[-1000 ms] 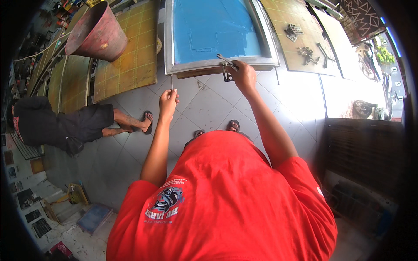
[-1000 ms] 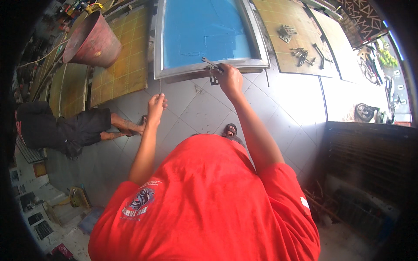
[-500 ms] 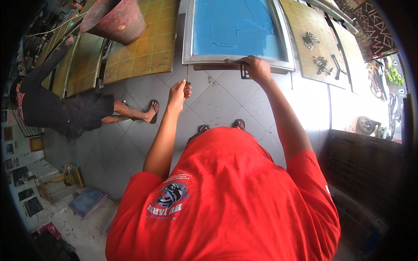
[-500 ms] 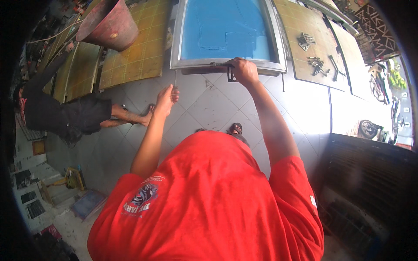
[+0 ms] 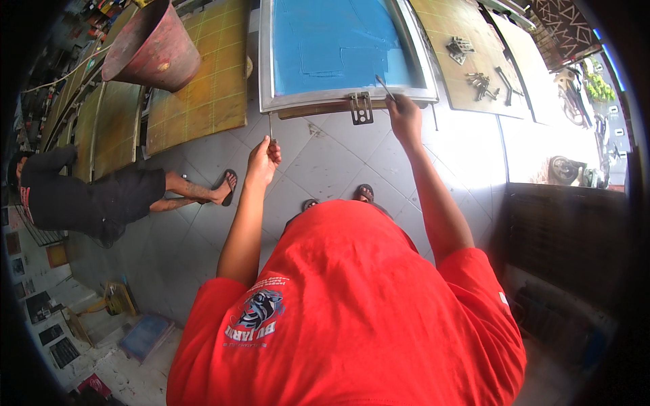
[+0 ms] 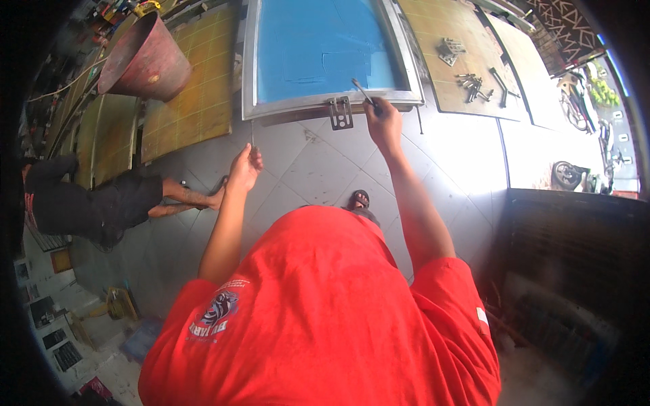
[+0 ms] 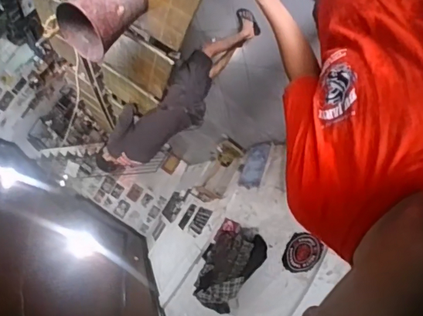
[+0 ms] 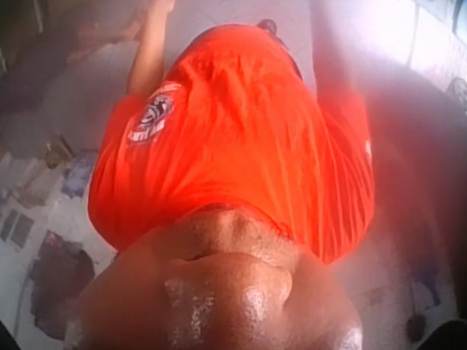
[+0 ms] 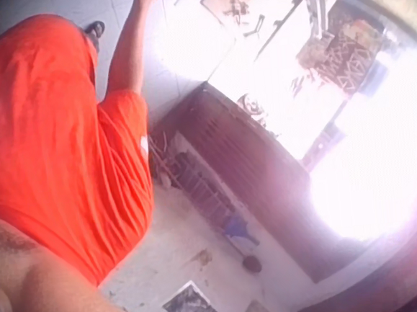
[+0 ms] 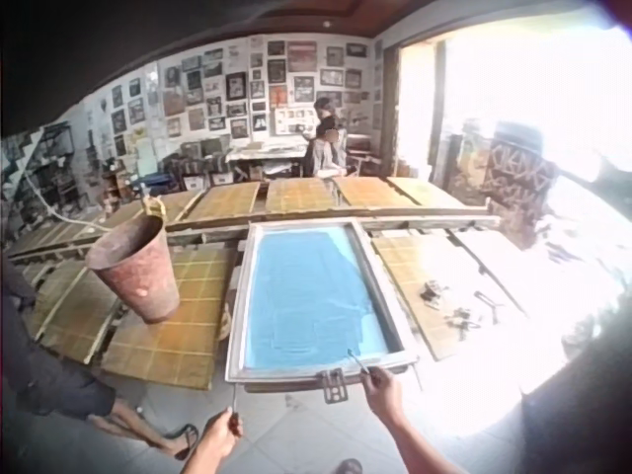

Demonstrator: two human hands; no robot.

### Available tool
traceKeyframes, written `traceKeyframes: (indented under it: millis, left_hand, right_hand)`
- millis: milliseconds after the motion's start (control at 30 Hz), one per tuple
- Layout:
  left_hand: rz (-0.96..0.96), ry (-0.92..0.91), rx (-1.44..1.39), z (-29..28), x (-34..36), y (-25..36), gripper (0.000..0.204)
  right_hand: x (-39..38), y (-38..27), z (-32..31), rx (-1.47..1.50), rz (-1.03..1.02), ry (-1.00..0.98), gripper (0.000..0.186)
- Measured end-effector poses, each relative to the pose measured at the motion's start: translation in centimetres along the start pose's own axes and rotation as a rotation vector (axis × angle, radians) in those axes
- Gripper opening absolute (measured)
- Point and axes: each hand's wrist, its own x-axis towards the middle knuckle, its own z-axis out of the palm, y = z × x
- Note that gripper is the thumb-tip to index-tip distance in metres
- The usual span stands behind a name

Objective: The person uses a wrench to tighten bolts on a screen printing frame and then lifts the frame to check its position.

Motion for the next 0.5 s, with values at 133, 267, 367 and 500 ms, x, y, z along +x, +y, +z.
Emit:
traceKeyframes:
  millis: [133, 267, 367, 500]
  left_hand:
    - [-0.011, -0.047, 0.003, 0.3, -0.2, 0.0, 0.032]
    - [-0.062, -0.067, -0.168, 0.9, -1.0, -1.4, 0.057]
    - [-0.199, -0.045, -0.26, 2.0, -2.1, -3.8, 0.064]
    - [0.057, -0.066, 0.353, 6.4, -3.5, -5.5, 0.039]
  right_hand:
    - [-3.9, 3.3, -0.2, 0.108, 0.132, 0.11, 0.027]
    - [-6.0, 3.1, -0.1, 0.151, 0.292, 0.051, 0.033]
    - [-5.1, 2.2, 1.3, 0.054, 0.222, 0.064, 0.039]
    - [-3.5, 0.1, 3.6, 0.164, 0.292, -0.02, 0.039]
